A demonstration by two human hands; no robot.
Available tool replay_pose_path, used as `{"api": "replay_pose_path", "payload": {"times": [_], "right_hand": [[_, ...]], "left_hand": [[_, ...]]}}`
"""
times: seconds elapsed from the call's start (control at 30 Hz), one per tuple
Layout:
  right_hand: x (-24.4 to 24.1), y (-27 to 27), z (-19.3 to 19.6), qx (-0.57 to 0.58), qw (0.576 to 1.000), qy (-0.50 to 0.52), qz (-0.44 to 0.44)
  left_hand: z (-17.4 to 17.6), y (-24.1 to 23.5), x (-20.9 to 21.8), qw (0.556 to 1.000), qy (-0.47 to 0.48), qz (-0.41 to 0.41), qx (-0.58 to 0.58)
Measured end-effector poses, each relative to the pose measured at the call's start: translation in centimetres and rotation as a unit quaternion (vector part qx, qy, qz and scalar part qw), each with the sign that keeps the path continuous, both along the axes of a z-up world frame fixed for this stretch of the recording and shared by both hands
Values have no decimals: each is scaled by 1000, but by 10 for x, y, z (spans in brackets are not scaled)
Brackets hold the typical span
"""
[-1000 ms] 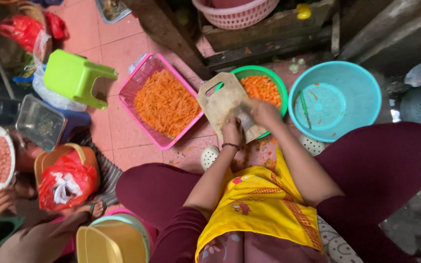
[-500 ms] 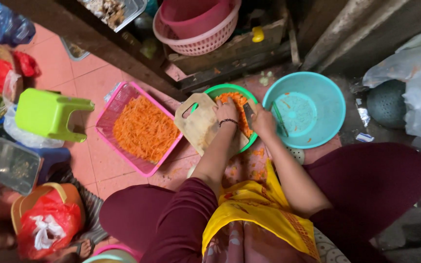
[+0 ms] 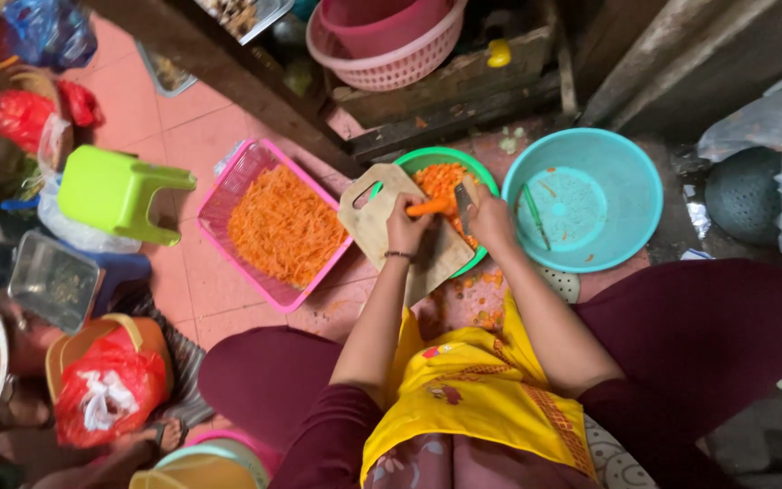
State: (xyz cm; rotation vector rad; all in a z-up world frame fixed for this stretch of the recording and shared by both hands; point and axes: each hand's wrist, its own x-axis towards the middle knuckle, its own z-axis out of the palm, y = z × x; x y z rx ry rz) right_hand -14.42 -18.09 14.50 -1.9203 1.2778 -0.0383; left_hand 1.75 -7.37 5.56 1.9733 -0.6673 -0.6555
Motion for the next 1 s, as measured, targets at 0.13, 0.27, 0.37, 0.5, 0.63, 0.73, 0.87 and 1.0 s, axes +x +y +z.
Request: {"api": "replay_pose_path", "payload": {"times": [0.13, 0.27, 0.37, 0.5, 0.63, 0.73, 0.87, 1.0], "right_hand": [[21, 33, -46, -18, 996, 18, 89], [25, 50, -77, -62, 982, 53, 169], [21, 49, -79, -82, 981, 57, 169], [18, 47, -67, -98, 976, 78, 176], [24, 56, -41, -92, 973, 76, 195], [29, 59, -28, -55, 977, 50, 198], [33, 54, -44, -42, 978, 58, 197], [40, 58, -27, -29, 981, 51, 187]], "left_hand": [[-24, 60, 0, 998, -58, -12, -5], [1, 80, -12, 967, -225, -102, 58], [-14, 79, -22, 966, -225, -126, 32], [-32, 77, -30, 971, -207, -118, 4], [-40, 75, -32, 968, -213, -128, 36], [-32, 74, -33, 967, -212, -135, 49], [-40, 72, -31, 963, -224, -132, 63], [-40, 66, -27, 960, -244, -131, 45]]}}
